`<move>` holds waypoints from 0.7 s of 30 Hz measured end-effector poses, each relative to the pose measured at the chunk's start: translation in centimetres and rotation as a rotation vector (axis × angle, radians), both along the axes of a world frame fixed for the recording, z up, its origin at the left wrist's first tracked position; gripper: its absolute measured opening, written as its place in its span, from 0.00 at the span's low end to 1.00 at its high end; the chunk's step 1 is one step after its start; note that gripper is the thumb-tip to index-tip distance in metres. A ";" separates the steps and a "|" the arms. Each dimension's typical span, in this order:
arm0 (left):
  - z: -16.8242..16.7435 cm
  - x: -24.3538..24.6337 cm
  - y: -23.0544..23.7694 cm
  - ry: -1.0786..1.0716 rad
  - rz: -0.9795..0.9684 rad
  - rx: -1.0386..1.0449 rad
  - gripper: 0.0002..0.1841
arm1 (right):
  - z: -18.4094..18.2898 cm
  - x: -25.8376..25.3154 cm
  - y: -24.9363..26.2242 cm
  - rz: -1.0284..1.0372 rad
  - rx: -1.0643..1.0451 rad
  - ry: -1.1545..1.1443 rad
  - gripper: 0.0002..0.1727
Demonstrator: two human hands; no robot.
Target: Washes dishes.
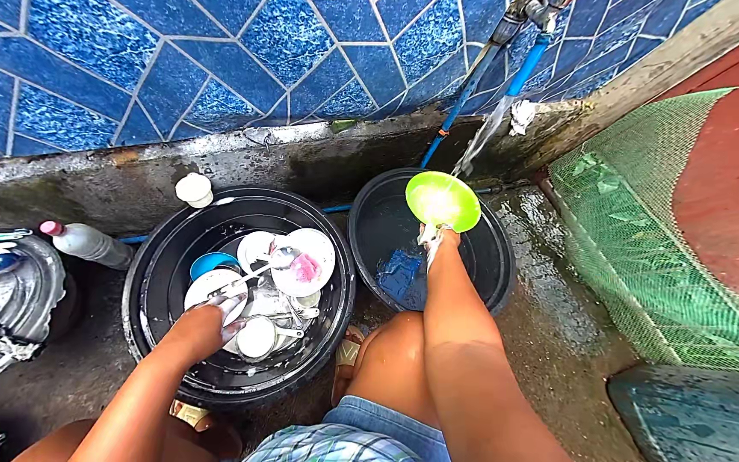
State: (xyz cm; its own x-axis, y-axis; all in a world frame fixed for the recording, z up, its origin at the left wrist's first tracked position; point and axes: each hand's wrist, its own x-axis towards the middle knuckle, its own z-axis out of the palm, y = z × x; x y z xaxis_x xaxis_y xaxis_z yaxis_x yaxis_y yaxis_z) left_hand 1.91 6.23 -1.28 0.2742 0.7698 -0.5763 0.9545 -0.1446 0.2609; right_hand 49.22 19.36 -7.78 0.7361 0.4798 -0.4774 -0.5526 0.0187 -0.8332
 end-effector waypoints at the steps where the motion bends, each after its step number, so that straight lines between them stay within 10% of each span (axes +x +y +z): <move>1: 0.1 0.1 0.0 0.005 0.002 -0.008 0.33 | -0.1 0.0 0.1 -0.008 0.006 0.003 0.27; 21: 1.0 0.0 0.2 -0.001 0.021 -0.006 0.32 | 1.1 0.3 -0.5 0.109 -0.072 -0.141 0.28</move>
